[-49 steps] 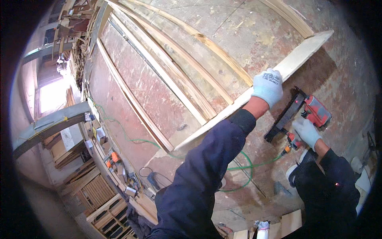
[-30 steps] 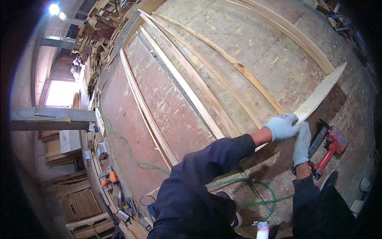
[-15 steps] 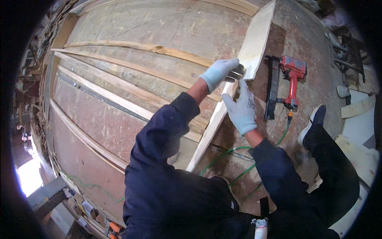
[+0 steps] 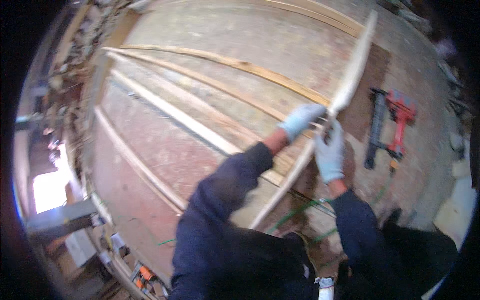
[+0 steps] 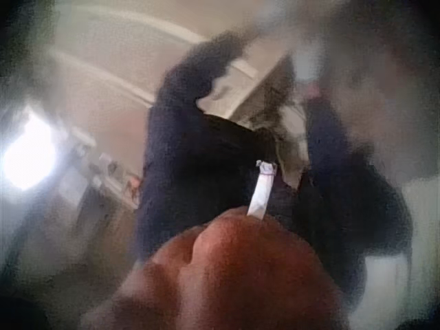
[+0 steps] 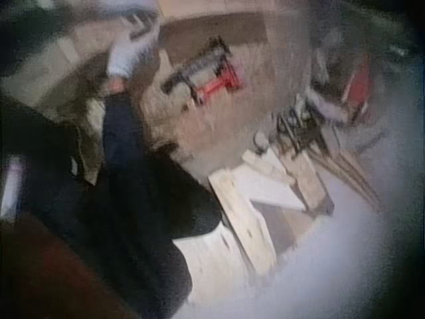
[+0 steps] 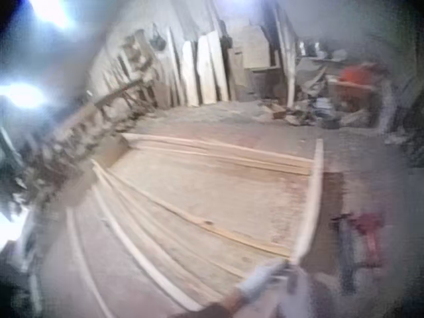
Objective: The person assembles a wooden frame on the floor by positioning thin wooden strips and securing them with a pneumatic nail gun. They also measure a wooden piece with a metal ruler and clamp before continuing to nail additional strips into place.
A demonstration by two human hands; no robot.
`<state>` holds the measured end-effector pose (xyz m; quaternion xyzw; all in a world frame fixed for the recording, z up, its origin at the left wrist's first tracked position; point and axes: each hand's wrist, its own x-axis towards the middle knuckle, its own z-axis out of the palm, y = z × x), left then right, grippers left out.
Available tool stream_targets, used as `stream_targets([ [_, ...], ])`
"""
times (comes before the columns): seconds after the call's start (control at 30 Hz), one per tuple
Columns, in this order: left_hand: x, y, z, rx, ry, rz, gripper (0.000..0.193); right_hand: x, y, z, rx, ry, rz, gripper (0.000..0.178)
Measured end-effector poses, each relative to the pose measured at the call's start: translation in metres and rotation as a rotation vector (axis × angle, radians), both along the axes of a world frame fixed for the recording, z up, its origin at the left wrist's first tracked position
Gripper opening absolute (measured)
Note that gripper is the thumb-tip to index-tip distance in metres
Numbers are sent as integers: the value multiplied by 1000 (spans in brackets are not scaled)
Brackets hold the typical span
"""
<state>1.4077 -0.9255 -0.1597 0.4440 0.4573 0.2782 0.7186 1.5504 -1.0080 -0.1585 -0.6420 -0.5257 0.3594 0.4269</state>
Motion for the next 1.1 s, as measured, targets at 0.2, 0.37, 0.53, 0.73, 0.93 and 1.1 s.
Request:
stream_targets([
  [0.2,-27,-30,-29,-247,-10,412,40,4,-2,-37,-254,-235,127,59],
  [0.37,-72,-61,-57,-363,209,649,44,1,1,-47,-231,-391,132,54],
  [0.53,-63,-50,-78,-271,127,554,44,2,-7,-28,-280,-253,158,38],
  [0.73,-39,-33,-78,-426,-170,797,25,2,-6,-26,-367,-396,168,39],
  [0.93,-32,-11,-63,-430,-396,661,24,-1,-13,-17,-389,-395,177,40],
  [1.1,-22,1,-22,-318,-505,682,24,-1,-16,-17,-394,-405,204,38],
])
